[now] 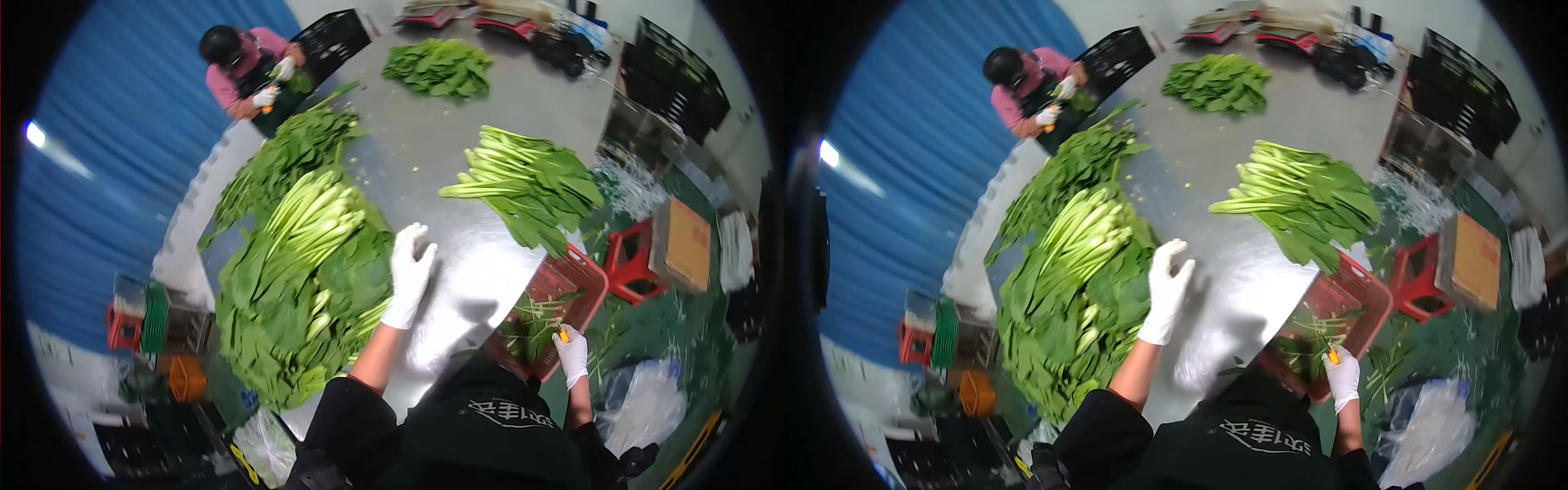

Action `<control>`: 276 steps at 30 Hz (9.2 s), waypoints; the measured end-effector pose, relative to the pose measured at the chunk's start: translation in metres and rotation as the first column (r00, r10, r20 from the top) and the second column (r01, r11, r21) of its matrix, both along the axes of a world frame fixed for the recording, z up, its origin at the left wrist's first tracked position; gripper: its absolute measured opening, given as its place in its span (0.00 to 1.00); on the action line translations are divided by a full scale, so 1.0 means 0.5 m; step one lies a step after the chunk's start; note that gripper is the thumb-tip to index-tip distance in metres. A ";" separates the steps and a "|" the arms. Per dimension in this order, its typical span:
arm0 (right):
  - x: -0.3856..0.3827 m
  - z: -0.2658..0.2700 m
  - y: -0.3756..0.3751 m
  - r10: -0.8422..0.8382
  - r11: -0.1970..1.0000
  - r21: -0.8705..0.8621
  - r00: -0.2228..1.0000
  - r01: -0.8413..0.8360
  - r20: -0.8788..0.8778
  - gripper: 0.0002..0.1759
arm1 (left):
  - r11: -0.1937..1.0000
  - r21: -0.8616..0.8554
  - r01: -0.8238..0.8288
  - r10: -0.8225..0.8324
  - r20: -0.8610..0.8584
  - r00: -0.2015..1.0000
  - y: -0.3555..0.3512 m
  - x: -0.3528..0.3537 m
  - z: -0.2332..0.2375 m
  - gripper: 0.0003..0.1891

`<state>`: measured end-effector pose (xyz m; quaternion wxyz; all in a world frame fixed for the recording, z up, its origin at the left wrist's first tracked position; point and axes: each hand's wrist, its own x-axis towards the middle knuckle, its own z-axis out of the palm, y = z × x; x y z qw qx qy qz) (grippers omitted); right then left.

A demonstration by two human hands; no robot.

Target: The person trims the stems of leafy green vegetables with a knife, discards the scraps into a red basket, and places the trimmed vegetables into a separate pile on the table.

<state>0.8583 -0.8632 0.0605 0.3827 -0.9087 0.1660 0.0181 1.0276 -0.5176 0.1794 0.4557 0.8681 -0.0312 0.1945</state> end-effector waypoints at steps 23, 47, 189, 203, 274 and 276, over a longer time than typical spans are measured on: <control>0.105 0.040 0.183 0.499 0.861 0.078 0.865 -0.502 0.049 0.17 | 0.842 0.538 -0.034 0.221 -0.286 0.932 0.274 -0.433 -0.133 0.13; 0.013 0.163 0.110 0.265 0.947 0.096 0.914 -0.306 0.306 0.15 | 0.905 -0.021 0.425 -0.410 -0.305 0.860 -0.140 -0.246 0.015 0.15; -0.067 0.150 -0.058 0.011 0.983 0.179 0.990 -0.037 0.143 0.17 | 0.593 -0.697 0.403 -0.800 -0.565 0.200 -0.330 -0.219 0.038 0.19; 0.033 0.226 0.059 0.126 0.761 0.619 0.980 -0.194 0.153 0.11 | 0.659 -0.587 0.470 -0.748 -0.576 0.330 -0.266 -0.234 0.064 0.28; -0.118 0.025 -0.053 -0.288 0.951 -0.149 0.951 0.271 -0.112 0.20 | 0.760 -0.580 0.293 -0.341 0.028 0.940 -0.266 0.393 -0.076 0.27; -0.118 0.003 -0.046 -0.231 0.970 -0.102 0.969 0.222 -0.086 0.19 | 0.465 -0.868 0.174 -0.485 -0.085 0.870 -0.295 0.427 -0.103 0.16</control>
